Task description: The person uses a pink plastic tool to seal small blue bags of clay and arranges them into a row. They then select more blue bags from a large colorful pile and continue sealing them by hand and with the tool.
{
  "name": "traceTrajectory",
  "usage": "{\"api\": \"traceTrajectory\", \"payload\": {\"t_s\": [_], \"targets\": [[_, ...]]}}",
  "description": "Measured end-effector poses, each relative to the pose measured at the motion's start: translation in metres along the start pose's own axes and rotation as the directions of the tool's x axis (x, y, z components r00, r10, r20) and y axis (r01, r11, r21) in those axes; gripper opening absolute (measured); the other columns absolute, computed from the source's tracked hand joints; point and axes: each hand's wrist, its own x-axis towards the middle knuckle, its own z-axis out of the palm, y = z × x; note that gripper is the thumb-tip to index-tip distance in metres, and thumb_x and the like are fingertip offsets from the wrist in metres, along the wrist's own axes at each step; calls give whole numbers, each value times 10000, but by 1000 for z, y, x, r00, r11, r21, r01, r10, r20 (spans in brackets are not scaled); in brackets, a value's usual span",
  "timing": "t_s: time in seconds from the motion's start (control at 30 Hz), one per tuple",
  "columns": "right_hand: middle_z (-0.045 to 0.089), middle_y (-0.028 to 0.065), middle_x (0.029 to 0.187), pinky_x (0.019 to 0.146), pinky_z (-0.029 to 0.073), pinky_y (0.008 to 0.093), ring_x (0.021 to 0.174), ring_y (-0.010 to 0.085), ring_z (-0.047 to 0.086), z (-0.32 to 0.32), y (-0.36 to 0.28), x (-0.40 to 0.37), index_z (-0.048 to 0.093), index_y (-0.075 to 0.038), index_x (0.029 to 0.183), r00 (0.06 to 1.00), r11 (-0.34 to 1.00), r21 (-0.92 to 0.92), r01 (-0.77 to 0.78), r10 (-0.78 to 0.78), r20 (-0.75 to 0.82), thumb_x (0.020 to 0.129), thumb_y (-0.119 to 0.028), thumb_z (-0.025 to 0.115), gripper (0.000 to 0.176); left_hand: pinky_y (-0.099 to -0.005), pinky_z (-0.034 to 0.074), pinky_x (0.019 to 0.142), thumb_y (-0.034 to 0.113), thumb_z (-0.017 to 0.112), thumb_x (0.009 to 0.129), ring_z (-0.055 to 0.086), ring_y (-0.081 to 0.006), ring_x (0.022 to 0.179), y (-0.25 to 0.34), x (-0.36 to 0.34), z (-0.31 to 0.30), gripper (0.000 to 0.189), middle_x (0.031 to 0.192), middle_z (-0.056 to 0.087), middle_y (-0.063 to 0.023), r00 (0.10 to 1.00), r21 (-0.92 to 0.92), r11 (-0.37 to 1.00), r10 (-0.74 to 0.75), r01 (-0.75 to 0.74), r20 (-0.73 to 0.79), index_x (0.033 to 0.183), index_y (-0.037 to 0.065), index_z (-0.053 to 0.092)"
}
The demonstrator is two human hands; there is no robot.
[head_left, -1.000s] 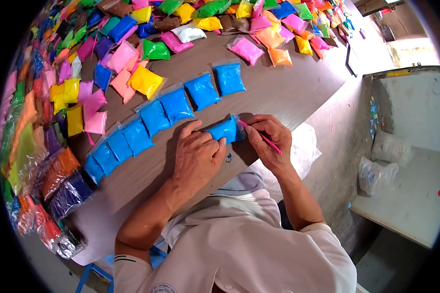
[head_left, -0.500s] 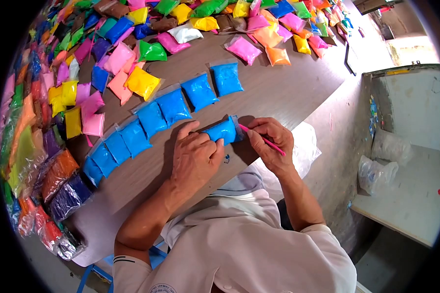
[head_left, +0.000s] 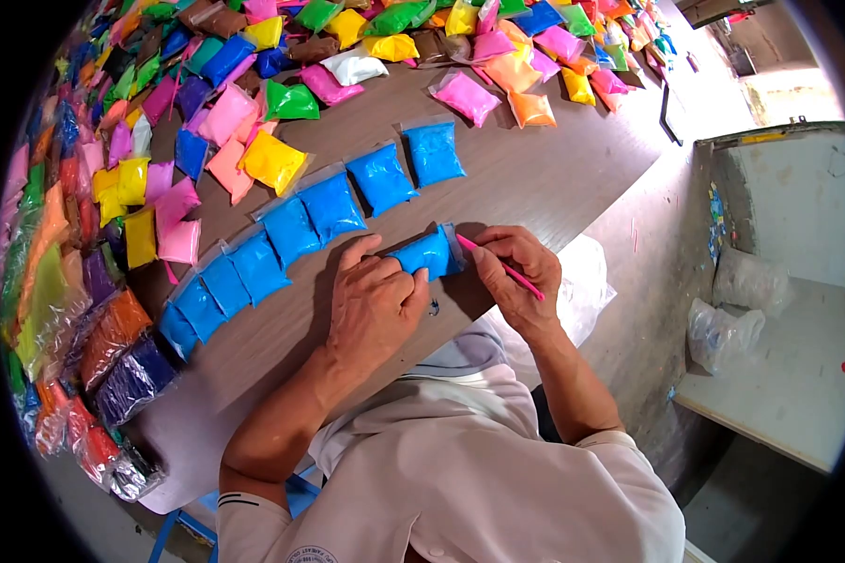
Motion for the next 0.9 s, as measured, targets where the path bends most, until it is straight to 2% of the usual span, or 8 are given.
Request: {"api": "traceTrajectory", "payload": {"t_s": [0.37, 0.47, 0.57, 0.67, 0.77, 0.9], "targets": [[693, 116, 940, 666, 515, 276, 797, 166, 662, 2, -2, 1, 702, 17, 830, 1000, 999, -47, 15, -15, 15, 873, -70, 737, 103, -428, 439, 1020, 102, 728, 828, 613, -243, 663, -1, 0, 1, 297, 616, 541, -79, 999, 11, 1000, 21, -21, -24, 570, 65, 584], [694, 119, 949, 654, 519, 283, 788, 171, 664, 1, 0, 1, 703, 12, 826, 998, 998, -45, 45, -43, 43, 873, -72, 735, 101, -457, 447, 1013, 98, 731, 835, 618, -260, 683, 0, 0, 0, 310, 621, 559, -96, 1000, 3, 1000, 6, -6, -5, 577, 38, 570], [704, 103, 946, 726, 517, 285, 846, 172, 658, -1, -5, 0, 719, 0, 842, 998, 998, -47, -40, 42, 52, 866, -86, 749, 93, -420, 424, 1027, 107, 726, 834, 607, -238, 659, -1, 0, 1, 299, 616, 540, -77, 1000, 21, 999, 26, -25, -15, 573, 63, 588], [704, 107, 958, 719, 525, 292, 845, 178, 665, -4, -5, 3, 719, 1, 843, 994, 997, -61, -41, 47, 100, 870, -88, 745, 97, -420, 425, 1026, 109, 725, 836, 607, -237, 659, -1, 0, 2, 299, 613, 536, -77, 999, 26, 999, 29, -28, -26, 574, 64, 589], [703, 119, 970, 714, 536, 301, 839, 186, 675, -5, -4, 10, 711, 9, 853, 990, 995, -100, 25, -11, 142, 872, -80, 742, 96, -418, 425, 1027, 109, 724, 837, 606, -237, 658, 0, 0, 0, 297, 612, 534, -77, 1000, 17, 1000, 17, -17, -12, 575, 65, 591], [688, 146, 953, 645, 539, 305, 760, 229, 678, 6, 1, 17, 649, 18, 874, 983, 985, -84, 151, -141, 122, 849, -12, 727, 87, -452, 455, 1003, 82, 734, 827, 603, -254, 653, 0, 1, 0, 304, 607, 542, -91, 1000, 1, 1000, 8, -8, -14, 574, 37, 571]]}}
